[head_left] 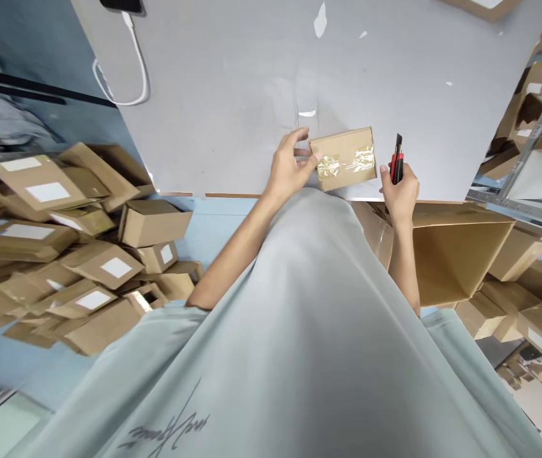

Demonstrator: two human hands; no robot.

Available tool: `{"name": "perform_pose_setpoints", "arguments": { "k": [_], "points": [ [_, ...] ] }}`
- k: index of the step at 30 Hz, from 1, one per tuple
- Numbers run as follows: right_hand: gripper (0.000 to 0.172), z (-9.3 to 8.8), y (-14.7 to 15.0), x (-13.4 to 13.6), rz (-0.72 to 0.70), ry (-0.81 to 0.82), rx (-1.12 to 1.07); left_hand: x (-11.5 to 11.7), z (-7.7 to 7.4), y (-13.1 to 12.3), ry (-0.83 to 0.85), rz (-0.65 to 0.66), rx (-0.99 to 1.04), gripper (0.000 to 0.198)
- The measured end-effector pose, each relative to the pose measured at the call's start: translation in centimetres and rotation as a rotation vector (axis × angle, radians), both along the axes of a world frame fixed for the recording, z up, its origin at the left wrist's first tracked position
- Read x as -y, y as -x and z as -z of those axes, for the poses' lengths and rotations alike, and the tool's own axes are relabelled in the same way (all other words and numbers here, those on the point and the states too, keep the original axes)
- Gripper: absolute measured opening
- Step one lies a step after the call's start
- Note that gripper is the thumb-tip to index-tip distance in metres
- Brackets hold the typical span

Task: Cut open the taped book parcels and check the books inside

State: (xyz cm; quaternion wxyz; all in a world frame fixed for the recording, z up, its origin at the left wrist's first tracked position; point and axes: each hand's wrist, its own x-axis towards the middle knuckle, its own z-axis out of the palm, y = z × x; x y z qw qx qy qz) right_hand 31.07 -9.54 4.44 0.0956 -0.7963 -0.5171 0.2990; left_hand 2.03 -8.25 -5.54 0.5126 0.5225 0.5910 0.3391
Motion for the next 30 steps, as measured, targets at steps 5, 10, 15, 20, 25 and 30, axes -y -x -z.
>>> {"name": "perform_pose_setpoints", "arguments": {
  "k": [5,10,15,20,25,30],
  "points": [
    [0.05,3.5,-1.2,-0.6,0.035,-0.001,-0.241,2.1,-0.1,0.8,0.047,0.141,0.004,0.096],
    [0.033,4.9,-0.8,0.3,-0.023,-0.034,-0.296,1.9,-0.2,1.2,0.052,0.215,0.043,0.098],
    [0.033,5.6,-0.5,1.8,-0.01,-0.051,-0.39,1.2,-1.1,0.9,0.048,0.216,0.056,0.094],
    [0.032,5.6,-0.3,2.6,0.015,-0.05,-0.349,0.9,-2.7,0.2,-0.019,0.205,-0.1,0.083],
    [0.028,6.2,0.1,2.3,0.025,-0.043,-0.329,-0.1,-5.0,-3.1,-0.22,0.27,-0.336,0.067],
    [0.036,5.6,0.3,2.8,0.013,-0.065,-0.331,-1.7,-4.6,-7.4,-0.283,0.51,-0.369,0.05]
  ]
}}
